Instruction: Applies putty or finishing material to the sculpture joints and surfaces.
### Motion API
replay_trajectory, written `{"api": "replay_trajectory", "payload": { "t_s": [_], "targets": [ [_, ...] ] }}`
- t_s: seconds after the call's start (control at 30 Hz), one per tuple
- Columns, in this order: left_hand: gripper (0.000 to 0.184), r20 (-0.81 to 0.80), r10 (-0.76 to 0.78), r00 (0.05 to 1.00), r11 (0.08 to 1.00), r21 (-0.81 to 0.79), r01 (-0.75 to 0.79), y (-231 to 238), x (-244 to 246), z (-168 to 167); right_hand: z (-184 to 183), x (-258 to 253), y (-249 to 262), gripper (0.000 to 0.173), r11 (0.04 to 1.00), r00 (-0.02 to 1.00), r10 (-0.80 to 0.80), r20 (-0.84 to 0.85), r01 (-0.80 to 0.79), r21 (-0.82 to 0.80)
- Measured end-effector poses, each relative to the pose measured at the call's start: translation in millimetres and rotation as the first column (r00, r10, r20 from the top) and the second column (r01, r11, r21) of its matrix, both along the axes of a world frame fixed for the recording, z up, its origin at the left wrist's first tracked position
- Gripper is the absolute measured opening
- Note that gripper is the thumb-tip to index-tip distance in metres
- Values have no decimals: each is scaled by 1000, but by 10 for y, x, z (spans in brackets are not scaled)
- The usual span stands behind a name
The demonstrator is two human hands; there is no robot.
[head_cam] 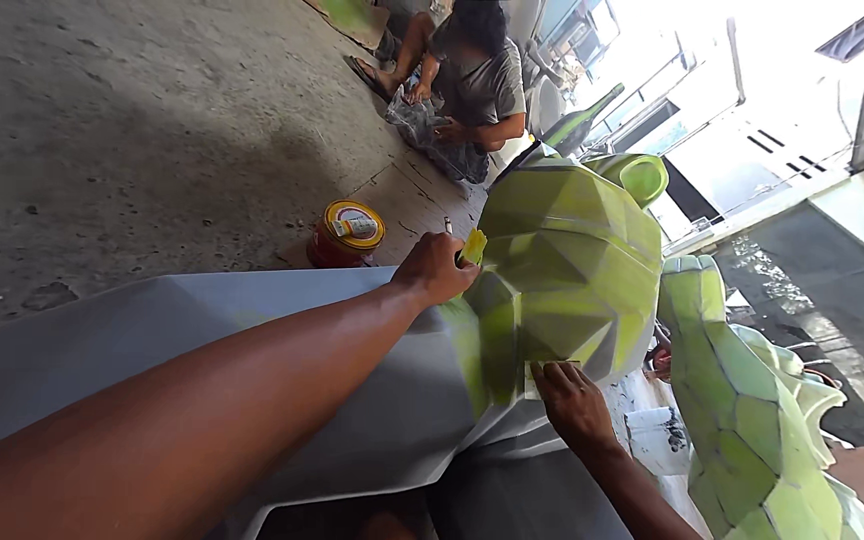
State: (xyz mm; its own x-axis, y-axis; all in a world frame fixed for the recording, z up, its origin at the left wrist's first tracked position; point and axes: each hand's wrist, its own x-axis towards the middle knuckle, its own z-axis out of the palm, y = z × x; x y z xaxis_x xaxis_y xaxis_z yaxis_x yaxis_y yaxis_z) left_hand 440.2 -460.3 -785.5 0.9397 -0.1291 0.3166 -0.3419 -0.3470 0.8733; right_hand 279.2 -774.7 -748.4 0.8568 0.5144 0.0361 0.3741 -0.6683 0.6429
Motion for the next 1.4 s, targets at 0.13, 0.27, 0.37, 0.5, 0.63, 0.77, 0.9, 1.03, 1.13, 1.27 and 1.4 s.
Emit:
{"api": "replay_trajectory", "payload": {
  "t_s": [0.13, 0.27, 0.37, 0.5, 0.63, 0.77, 0.9, 1.03, 1.13, 1.27, 1.4],
  "targets": [
    [31, -19, -9, 1000, 1000, 8, 9, 6, -12, 17, 226, -36, -65, 27, 1000, 992, 4, -124, 0, 32],
    [31, -18, -16, 1000, 1000, 13, 16, 1, -10, 12, 759, 207, -288, 34, 971, 1000, -12, 0, 11, 240],
    [30, 4, -12, 1000, 1000, 15, 12, 5, -12, 4, 1046, 435, -477, 37, 954, 991, -30, 127, -10, 301],
    [30, 11, -8, 1000, 1000, 16, 8, 8, -26, 24, 1059, 597, -683, 38, 971, 991, -59, 118, 29, 236],
    [30, -17, -15, 1000, 1000, 10, 15, 13, -20, 15, 1008, 583, -635, 35, 969, 993, -84, 78, 63, 238],
    [30, -1, -17, 1000, 1000, 5, 17, 2, -12, 6, 966, 548, -344, 26, 966, 997, -58, -51, 69, 250],
    [30, 12, -11, 1000, 1000, 12, 11, -2, -9, -8, 693, 572, 37, 38, 971, 990, 2, -142, 32, 237],
    [28, 6, -9, 1000, 1000, 29, 9, 12, -17, 3, 463, 791, 237, 42, 990, 993, -59, -102, 71, 122],
    [28, -1, -11, 1000, 999, 30, 11, 15, -21, 10, 356, 896, 287, 35, 984, 983, -150, -108, 159, 77],
    [29, 18, -5, 1000, 1000, 21, 4, 27, -19, 3, 310, 810, 352, 28, 977, 970, -196, -144, 206, 57],
    [28, 26, -9, 1000, 1000, 13, 8, 36, -12, -3, 257, 494, 353, 30, 981, 974, -176, -142, 185, 55]
  ]
}}
